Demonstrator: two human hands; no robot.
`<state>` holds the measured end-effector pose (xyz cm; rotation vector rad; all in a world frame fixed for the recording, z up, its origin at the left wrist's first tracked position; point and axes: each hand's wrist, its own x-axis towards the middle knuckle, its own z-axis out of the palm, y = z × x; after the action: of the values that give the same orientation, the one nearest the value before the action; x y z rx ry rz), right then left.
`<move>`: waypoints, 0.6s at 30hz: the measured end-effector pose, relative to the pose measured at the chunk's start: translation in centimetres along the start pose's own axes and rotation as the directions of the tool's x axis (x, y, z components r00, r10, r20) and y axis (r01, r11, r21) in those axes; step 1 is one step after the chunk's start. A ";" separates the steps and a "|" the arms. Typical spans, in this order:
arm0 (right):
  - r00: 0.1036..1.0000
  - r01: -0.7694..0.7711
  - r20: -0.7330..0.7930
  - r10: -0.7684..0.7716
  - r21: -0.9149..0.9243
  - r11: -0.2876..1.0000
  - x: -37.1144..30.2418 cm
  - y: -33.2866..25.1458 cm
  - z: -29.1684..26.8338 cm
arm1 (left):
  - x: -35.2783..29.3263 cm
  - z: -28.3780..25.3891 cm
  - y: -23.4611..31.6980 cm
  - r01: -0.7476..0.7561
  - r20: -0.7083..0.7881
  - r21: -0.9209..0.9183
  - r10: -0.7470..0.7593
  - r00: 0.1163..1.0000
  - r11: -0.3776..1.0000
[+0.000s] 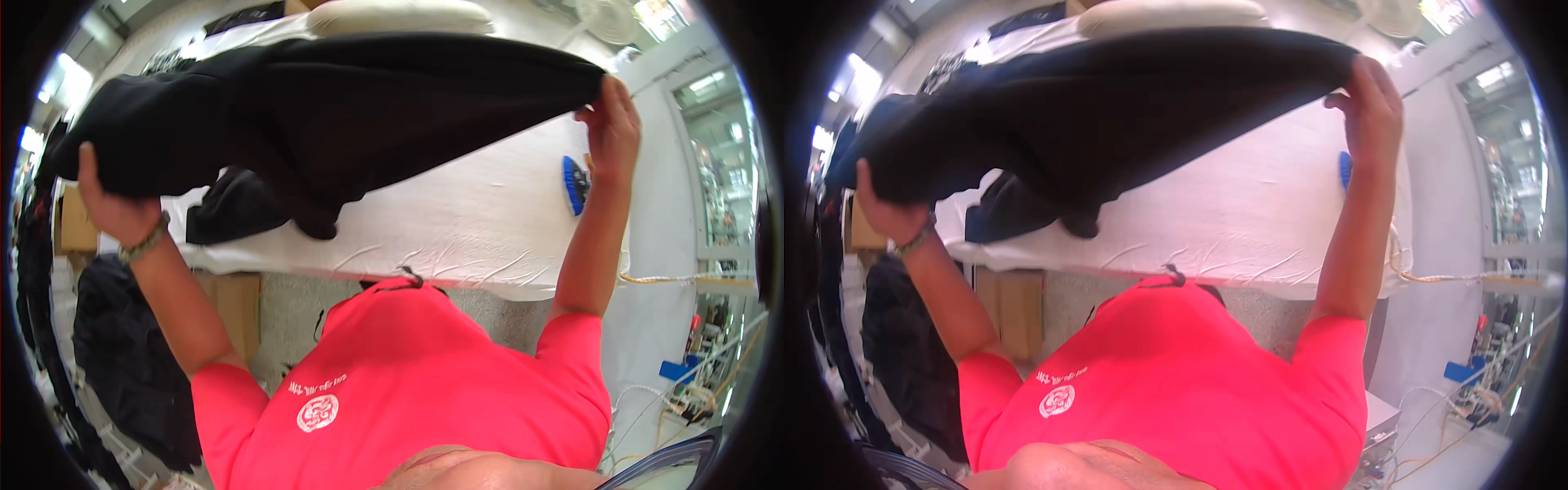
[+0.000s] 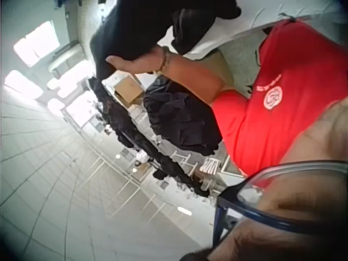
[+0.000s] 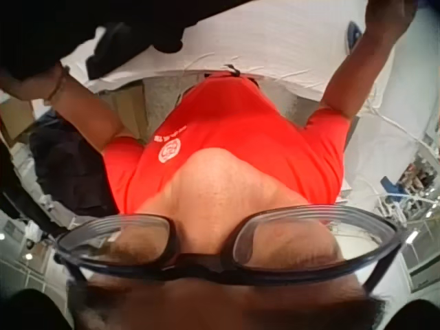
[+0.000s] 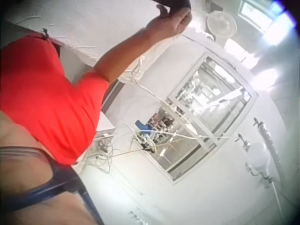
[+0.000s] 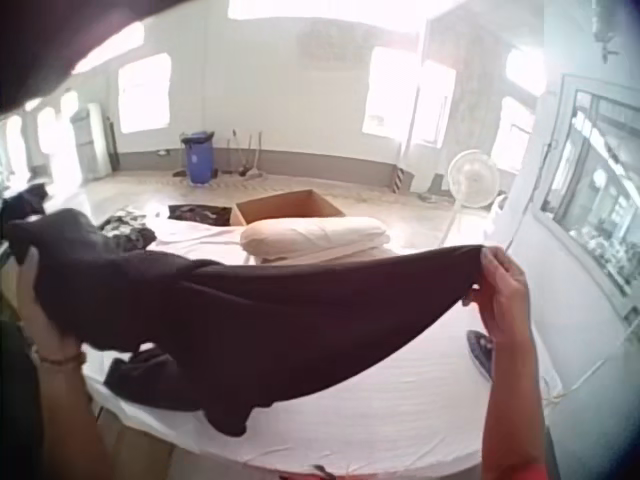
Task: Ironing a black garment on a pressing table.
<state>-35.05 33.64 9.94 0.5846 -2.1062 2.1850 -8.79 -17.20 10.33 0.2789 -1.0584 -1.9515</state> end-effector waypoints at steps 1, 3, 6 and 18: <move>0.987 0.064 -0.157 -0.042 0.139 0.988 -1.2 -2.6 0.1 | -1.1 2.2 -0.6 0.031 -0.005 -0.043 -0.032 0.999 0.999; 0.925 0.101 -0.377 0.052 0.374 0.922 -4.2 -3.7 -1.7 | -2.2 5.8 -2.6 0.119 0.004 -0.134 -0.119 0.993 0.984; 0.869 0.006 -0.442 0.224 0.462 0.887 -9.0 -4.0 -2.0 | -2.1 5.8 -5.7 0.174 0.341 -0.104 -0.130 0.931 0.979; 0.538 -0.160 -0.650 -0.537 -0.704 0.692 -20.6 -19.0 -25.0 | -5.5 17.7 -8.2 0.248 0.667 0.002 -0.186 0.721 0.969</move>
<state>-16.17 63.85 21.82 -0.2614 -1.8694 0.9482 -20.08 -0.71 13.83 -0.4083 -1.4282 -2.3805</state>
